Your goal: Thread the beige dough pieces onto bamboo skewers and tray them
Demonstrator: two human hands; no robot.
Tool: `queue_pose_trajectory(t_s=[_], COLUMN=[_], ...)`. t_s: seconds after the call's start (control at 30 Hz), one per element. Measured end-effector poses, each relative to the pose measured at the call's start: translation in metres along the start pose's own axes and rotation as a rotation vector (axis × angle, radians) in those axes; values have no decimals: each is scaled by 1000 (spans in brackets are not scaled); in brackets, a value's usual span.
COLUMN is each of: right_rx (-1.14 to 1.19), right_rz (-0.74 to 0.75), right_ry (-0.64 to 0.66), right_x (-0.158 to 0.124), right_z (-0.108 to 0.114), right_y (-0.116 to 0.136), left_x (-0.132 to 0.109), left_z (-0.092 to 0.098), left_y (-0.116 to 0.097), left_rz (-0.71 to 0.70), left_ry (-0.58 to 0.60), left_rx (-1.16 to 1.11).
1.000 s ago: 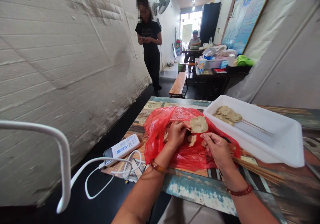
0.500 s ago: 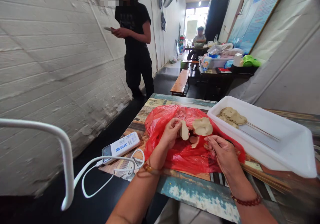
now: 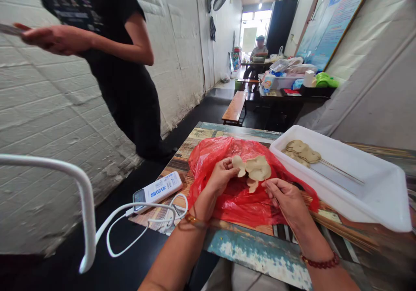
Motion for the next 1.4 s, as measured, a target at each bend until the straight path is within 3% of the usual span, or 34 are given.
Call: queue_pose_trajectory(t_s=[0.23, 0.47, 1.4], right_rx=[-79, -163, -346], right_rz=[-32, -19, 3], right_ry=[101, 137, 112], right_x=[-5, -9, -10], right_z=[-8, -13, -20], right_y=[-1, 3, -5], left_x=[0, 1, -2], left_z=[6, 10, 15], left_y=[-7, -17, -22], left_rz=[-38, -24, -100], left_ry=[10, -136, -50], left_rx=[147, 109, 124])
Point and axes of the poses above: each hand's wrist, its own x-axis towards the middle knuckle, its own z-axis out of the back of the hand, y = z × x, the point moved 6 cm from there along x, towards the middle knuckle, and after that the axes turned 10 degrees about -z, right-handed, at the moved point
